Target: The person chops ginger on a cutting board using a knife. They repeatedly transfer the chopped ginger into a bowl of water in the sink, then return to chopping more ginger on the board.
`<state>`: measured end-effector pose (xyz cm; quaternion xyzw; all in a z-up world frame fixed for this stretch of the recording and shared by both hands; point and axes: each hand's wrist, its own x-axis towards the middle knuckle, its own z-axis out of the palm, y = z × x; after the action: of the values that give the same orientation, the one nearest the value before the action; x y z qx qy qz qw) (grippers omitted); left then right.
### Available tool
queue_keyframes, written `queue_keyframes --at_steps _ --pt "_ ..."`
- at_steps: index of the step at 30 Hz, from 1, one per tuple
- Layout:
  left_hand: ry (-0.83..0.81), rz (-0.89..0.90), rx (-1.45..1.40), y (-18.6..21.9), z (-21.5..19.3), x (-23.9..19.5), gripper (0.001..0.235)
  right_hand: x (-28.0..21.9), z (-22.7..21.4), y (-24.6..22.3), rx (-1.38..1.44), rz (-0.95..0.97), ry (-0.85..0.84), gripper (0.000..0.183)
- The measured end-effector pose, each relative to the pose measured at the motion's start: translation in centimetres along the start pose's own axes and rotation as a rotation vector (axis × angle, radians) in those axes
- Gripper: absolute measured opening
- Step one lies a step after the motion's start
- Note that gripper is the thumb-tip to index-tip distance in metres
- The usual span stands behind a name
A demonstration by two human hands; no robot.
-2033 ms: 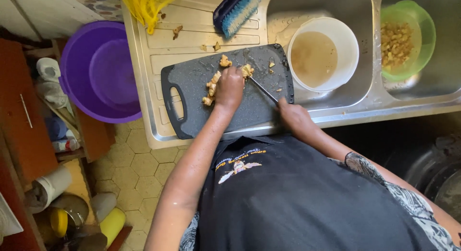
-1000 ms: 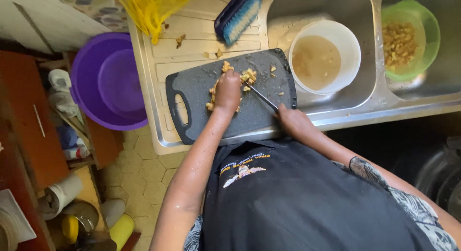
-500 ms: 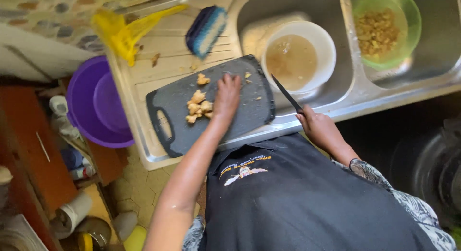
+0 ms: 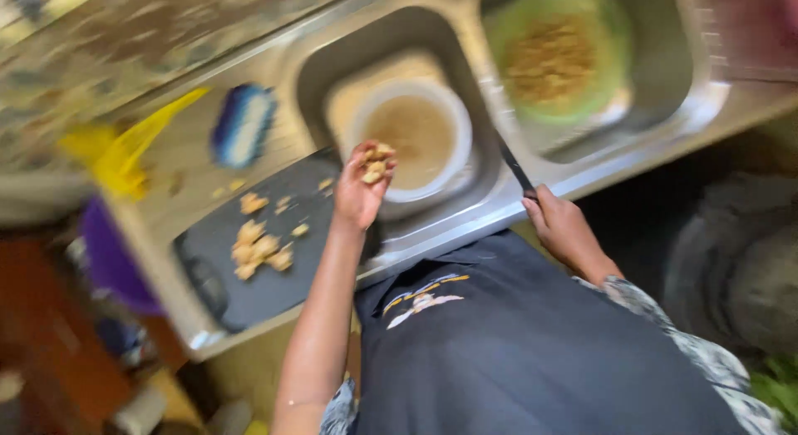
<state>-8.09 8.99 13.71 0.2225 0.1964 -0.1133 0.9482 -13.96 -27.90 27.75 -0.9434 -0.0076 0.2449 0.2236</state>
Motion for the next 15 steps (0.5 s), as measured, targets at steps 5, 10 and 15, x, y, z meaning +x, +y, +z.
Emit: queue_keyframes --at_steps 5,10,15 --pt "-0.075 -0.346 -0.061 -9.6 19.6 7.4 0.063 0.8 -3.5 5.6 0.214 0.104 0.171 0.03" --pt "0.13 -0.225 0.322 -12.3 22.8 11.0 0.109 0.5 -6.9 5.2 0.255 0.089 0.16 0.025" --pt "0.192 0.509 0.828 -9.7 6.0 5.8 0.04 2.1 -4.5 7.0 0.258 0.012 0.105 0.03"
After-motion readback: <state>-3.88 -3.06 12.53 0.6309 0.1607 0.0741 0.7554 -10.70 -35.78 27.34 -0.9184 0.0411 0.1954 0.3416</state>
